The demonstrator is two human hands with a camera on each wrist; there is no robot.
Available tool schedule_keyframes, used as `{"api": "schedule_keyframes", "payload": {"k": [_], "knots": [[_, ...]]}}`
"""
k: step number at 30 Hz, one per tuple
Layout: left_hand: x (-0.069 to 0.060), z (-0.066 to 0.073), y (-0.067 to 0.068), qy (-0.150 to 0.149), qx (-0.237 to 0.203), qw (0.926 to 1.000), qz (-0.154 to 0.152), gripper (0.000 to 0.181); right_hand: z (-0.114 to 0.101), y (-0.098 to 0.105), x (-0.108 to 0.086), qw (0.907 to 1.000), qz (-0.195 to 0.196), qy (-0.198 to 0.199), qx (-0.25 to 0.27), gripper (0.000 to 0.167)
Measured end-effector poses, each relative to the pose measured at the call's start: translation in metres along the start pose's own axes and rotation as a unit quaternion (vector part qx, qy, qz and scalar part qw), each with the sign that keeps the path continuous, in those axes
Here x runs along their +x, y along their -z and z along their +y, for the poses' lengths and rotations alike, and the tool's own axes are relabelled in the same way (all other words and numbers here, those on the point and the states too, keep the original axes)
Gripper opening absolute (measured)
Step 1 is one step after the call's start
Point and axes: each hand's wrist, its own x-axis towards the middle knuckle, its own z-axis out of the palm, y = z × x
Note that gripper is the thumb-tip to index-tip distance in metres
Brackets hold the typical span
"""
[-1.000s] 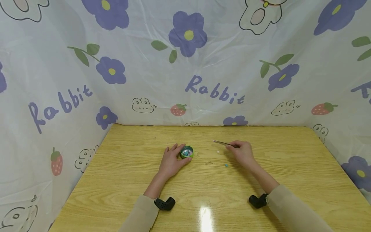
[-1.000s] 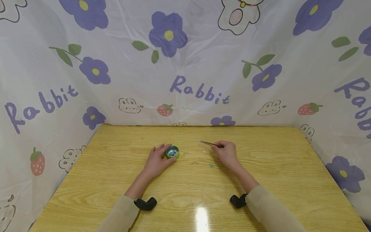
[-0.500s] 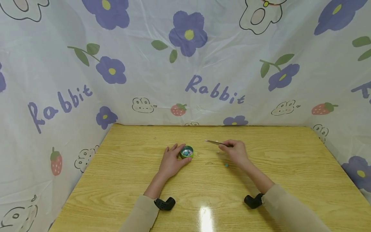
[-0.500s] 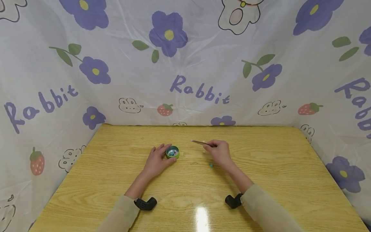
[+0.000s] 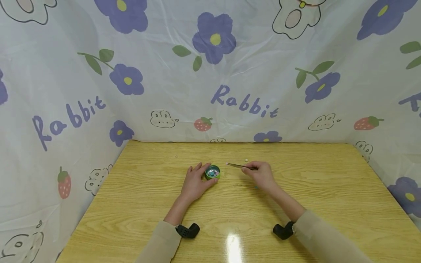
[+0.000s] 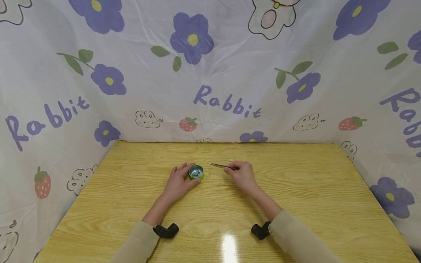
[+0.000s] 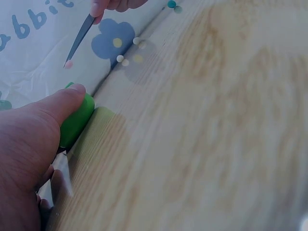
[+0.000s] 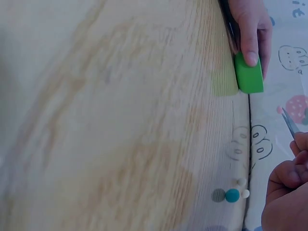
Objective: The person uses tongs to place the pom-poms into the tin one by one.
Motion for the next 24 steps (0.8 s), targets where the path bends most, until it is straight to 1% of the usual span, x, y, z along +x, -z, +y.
{"api": "schedule_keyframes", "payload": {"k": [6,11,17,24], "knots": [[0.000,-0.001,0.000,0.001,0.000,1.0000,-0.001,0.069,-0.006,-0.009,-0.003,0.9999,-0.004,0.000,0.012,0.009],[0.001,-0.001,-0.001,0.002,0.003,1.0000,0.000,0.069,-0.008,-0.018,-0.004,0.9997,-0.017,0.012,0.013,0.009],[0.001,-0.002,-0.001,0.008,0.007,0.9999,-0.004,0.069,-0.009,-0.025,-0.004,0.9993,-0.020,0.026,0.015,0.008],[0.001,-0.001,-0.001,0.008,0.007,0.9999,0.000,0.069,-0.008,-0.031,-0.005,0.9992,-0.030,0.024,0.015,0.007]]}}
